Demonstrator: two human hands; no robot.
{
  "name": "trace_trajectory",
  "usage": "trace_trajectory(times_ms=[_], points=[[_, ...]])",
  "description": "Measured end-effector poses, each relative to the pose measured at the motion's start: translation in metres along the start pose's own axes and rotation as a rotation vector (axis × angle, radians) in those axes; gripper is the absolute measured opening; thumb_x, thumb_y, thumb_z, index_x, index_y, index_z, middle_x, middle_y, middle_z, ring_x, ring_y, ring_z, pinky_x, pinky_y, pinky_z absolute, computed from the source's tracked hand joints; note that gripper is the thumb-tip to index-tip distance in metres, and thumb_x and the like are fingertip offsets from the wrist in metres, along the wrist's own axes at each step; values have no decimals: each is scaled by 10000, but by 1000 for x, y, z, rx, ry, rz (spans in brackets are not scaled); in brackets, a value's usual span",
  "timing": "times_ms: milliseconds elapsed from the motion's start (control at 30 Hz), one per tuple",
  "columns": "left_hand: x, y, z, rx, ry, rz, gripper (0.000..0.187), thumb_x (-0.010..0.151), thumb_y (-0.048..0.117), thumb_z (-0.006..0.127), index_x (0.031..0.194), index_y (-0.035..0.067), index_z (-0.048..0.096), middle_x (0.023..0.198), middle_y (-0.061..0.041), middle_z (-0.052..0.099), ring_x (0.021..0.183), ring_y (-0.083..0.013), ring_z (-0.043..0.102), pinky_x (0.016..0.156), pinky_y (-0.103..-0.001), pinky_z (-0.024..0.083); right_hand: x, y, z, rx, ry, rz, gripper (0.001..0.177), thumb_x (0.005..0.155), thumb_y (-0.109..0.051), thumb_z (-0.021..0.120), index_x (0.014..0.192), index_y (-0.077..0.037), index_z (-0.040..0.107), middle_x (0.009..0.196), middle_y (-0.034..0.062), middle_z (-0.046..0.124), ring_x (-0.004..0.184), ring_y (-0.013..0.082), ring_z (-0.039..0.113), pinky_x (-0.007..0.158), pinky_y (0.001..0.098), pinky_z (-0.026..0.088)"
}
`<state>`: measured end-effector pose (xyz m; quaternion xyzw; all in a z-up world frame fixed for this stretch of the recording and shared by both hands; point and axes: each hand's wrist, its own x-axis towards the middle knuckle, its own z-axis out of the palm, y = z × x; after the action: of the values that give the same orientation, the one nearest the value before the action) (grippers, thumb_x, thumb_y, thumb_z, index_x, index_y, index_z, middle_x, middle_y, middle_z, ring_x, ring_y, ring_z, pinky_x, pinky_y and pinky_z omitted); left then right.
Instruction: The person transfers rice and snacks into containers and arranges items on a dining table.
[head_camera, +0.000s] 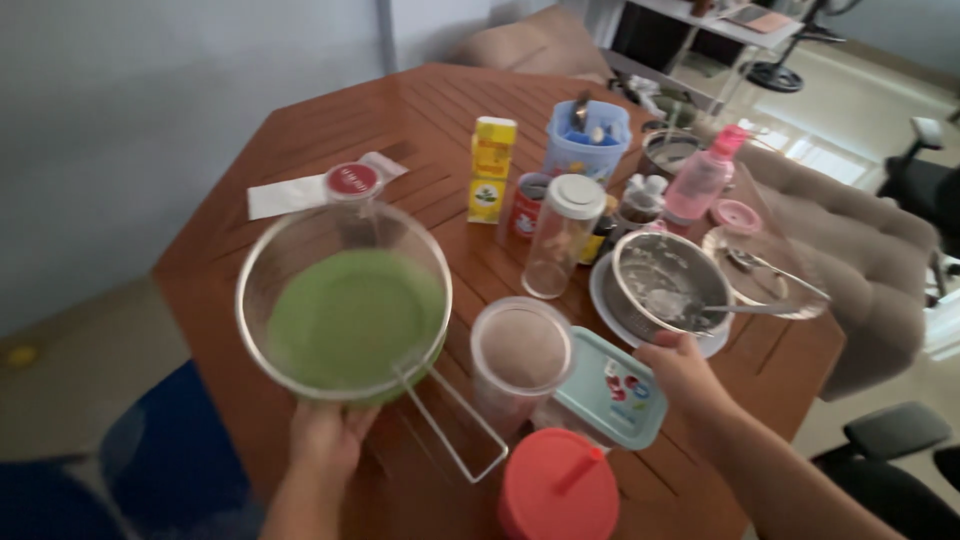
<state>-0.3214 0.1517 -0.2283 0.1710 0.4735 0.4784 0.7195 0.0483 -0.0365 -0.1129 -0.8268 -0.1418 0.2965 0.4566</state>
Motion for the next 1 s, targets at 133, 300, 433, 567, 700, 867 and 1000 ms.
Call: trace_trajectory(times_ms=[133, 300, 433, 567, 700, 867, 1000], points=[[-1, 50, 26, 20, -8, 26, 414, 1011, 120, 529, 1419, 176, 495, 1357, -116, 641, 1105, -299, 687, 897, -463, 603, 33, -6, 11, 57, -16, -29, 565, 827, -191, 691, 1346, -51, 519, 1188, 142, 632, 1099, 262, 625, 925, 429, 519], [-29, 102, 59, 75, 16, 37, 356, 1004, 57, 498, 1358, 96, 505, 1285, -155, 674, 1080, -304, 725, 889, -460, 620, 38, -16, 19, 26, -29, -91, 550, 857, -215, 716, 1373, -115, 556, 1186, 120, 614, 1084, 212, 555, 878, 359, 463], [-34, 117, 71, 94, -10, 24, 324, 1005, 38, 472, 1325, 52, 517, 1259, -164, 681, 1081, -318, 730, 890, -460, 630, 26, -28, 17, 110, -94, -139, 571, 841, -185, 711, 1379, -134, 526, 1196, 91, 596, 1075, 213, 573, 849, 358, 500], [-37, 124, 91, 56, -35, -18, 309, 1001, 26, 486, 1305, 29, 541, 1270, -152, 686, 1076, -317, 733, 884, -447, 619, 22, -39, 0, 230, -69, -118, 546, 839, -143, 665, 1365, -139, 518, 1220, 76, 605, 1082, 217, 579, 827, 377, 525], [-51, 123, 114, 77, -24, 15, 311, 1003, 24, 495, 1309, 42, 547, 1282, -146, 685, 1097, -305, 729, 897, -426, 605, 71, -11, -30, 11, 2, -363, 488, 866, -119, 666, 1339, -111, 550, 1328, 85, 593, 1175, 216, 572, 879, 387, 514], [-56, 108, 139, 89, -27, 100, 312, 999, 28, 494, 1302, 62, 555, 1289, -126, 681, 1114, -294, 722, 915, -430, 623, 90, -11, -50, -139, -18, -712, 516, 822, -107, 705, 1315, -81, 558, 1283, 122, 642, 1170, 253, 598, 923, 400, 498], [-76, 102, 172, 23, 31, 107, 301, 1001, 28, 510, 1291, 65, 578, 1285, -118, 688, 1115, -289, 729, 913, -432, 602, 100, -43, -72, -259, -120, -802, 505, 789, -128, 704, 1281, -108, 596, 1231, 92, 691, 1133, 244, 659, 896, 407, 533]])
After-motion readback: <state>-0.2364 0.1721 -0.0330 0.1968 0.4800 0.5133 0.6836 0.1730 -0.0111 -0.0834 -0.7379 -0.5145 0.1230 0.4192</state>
